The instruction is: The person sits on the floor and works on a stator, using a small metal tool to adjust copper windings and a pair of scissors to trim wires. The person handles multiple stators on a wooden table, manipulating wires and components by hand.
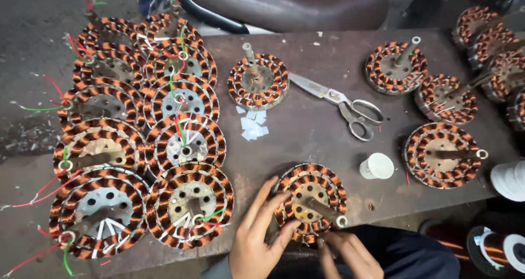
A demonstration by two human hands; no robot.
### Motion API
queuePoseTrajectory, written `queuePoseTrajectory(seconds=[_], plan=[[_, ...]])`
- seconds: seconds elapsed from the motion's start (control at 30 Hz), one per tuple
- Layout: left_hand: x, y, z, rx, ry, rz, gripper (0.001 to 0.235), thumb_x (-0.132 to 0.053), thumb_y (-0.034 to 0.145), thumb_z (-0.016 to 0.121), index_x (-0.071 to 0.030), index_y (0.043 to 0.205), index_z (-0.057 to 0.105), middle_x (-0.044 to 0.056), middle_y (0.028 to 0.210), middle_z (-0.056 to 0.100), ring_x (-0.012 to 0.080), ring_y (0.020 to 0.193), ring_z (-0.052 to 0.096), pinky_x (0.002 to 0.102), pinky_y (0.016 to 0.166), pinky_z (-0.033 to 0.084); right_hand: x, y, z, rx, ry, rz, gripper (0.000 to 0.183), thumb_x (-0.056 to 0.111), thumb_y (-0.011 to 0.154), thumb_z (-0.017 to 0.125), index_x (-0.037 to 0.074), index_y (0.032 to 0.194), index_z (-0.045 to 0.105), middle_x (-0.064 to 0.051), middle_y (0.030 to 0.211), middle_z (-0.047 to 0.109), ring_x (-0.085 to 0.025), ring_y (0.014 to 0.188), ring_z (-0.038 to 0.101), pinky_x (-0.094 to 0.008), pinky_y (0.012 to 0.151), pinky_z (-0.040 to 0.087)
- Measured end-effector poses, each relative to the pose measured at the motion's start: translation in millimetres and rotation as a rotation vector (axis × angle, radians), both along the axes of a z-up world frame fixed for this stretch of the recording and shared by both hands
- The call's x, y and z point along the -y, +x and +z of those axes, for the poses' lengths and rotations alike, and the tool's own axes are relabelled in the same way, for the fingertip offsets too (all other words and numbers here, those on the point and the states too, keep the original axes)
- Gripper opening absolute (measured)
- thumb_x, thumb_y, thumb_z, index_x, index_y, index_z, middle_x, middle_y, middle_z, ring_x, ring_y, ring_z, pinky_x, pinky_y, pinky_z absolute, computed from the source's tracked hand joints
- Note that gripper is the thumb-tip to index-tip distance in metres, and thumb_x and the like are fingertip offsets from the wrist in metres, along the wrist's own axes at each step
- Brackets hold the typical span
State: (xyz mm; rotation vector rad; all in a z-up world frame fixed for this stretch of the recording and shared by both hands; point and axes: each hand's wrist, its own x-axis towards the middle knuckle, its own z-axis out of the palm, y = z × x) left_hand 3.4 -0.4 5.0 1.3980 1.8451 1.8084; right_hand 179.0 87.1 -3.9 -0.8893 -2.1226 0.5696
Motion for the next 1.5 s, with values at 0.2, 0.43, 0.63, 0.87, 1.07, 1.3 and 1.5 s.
queuePoseTrajectory(seconds=[0.2, 0.43, 0.63, 0.87, 1.07, 1.3, 1.5], plan=[[0, 4, 6, -0.02, -0.054, 0.036, 0.042, -0.016, 0.09, 0.078, -0.004, 0.129, 0.066, 0.022, 0.151, 0.054, 0.037, 0.136, 0.061, 0.042, 0.108, 0.052, 6, -1, 24, -0.034, -0.09, 0.057, 0.019, -0.003, 0.079, 0.076, 0.001, 0.097, 0.074, -0.01, 0.092, 0.074, -0.02, 0.083, 0.076, -0.027, 0.075, 0.057], [-3, 6, 3, -0.103, -0.097, 0.07, 0.04, -0.016, 0.09, 0.079, -0.003, 0.126, 0.068, 0.02, 0.153, 0.053, 0.0362, 0.139, 0.058, 0.043, 0.111, 0.05, 14, 15, 61, -0.014, -0.186, 0.058, 0.019, 0.0, 0.081, 0.077, 0.0, 0.099, 0.072, -0.011, 0.096, 0.074, -0.022, 0.088, 0.074, -0.027, 0.079, 0.056], [-1, 7, 5, -0.094, -0.109, 0.059, 0.029, -0.01, 0.089, 0.079, 0.001, 0.115, 0.072, 0.019, 0.149, 0.054, 0.0281, 0.107, 0.062, 0.037, 0.089, 0.053, -12, 57, 93, 0.058, -0.027, -0.158, 0.01, 0.0, 0.09, 0.075, 0.0, 0.097, 0.069, -0.01, 0.095, 0.07, -0.023, 0.089, 0.069, -0.032, 0.082, 0.052], [1, 5, -2, 0.025, -0.062, 0.001, 0.024, -0.007, 0.102, 0.075, 0.0, 0.124, 0.071, 0.013, 0.157, 0.053, 0.0035, 0.073, 0.057, 0.021, 0.064, 0.048, -124, 31, 89, 0.347, 0.495, -0.021, 0.016, 0.008, 0.084, 0.086, 0.003, 0.097, 0.077, -0.013, 0.098, 0.064, -0.034, 0.093, 0.056, -0.044, 0.079, 0.045], [3, 4, -11, 0.065, -0.038, -0.017, 0.021, -0.007, 0.105, 0.074, 0.0, 0.125, 0.071, 0.012, 0.156, 0.051, 0.0005, 0.072, 0.058, 0.018, 0.06, 0.045, -188, 18, 65, 0.631, 0.432, 0.097, 0.016, 0.019, 0.081, 0.084, 0.014, 0.097, 0.081, -0.008, 0.094, 0.074, -0.032, 0.081, 0.07, -0.041, 0.07, 0.054], [2, 3, -7, 0.076, -0.041, -0.031, 0.02, -0.005, 0.107, 0.075, 0.0, 0.125, 0.071, 0.011, 0.16, 0.049, -0.0014, 0.068, 0.058, 0.016, 0.059, 0.044, -214, 16, 38, 0.801, 0.503, 0.107, 0.022, 0.02, 0.072, 0.082, 0.007, 0.09, 0.077, -0.013, 0.08, 0.071, -0.032, 0.066, 0.068, -0.042, 0.057, 0.051], [2, 1, -6, 0.131, -0.074, -0.04, 0.019, -0.001, 0.104, 0.07, 0.003, 0.123, 0.071, 0.013, 0.156, 0.048, 0.0043, 0.077, 0.067, 0.019, 0.061, 0.046, -201, 21, 42, 0.651, 0.671, 0.124, 0.019, 0.016, 0.073, 0.079, 0.007, 0.089, 0.076, -0.011, 0.082, 0.07, -0.03, 0.069, 0.068, -0.04, 0.059, 0.051]])
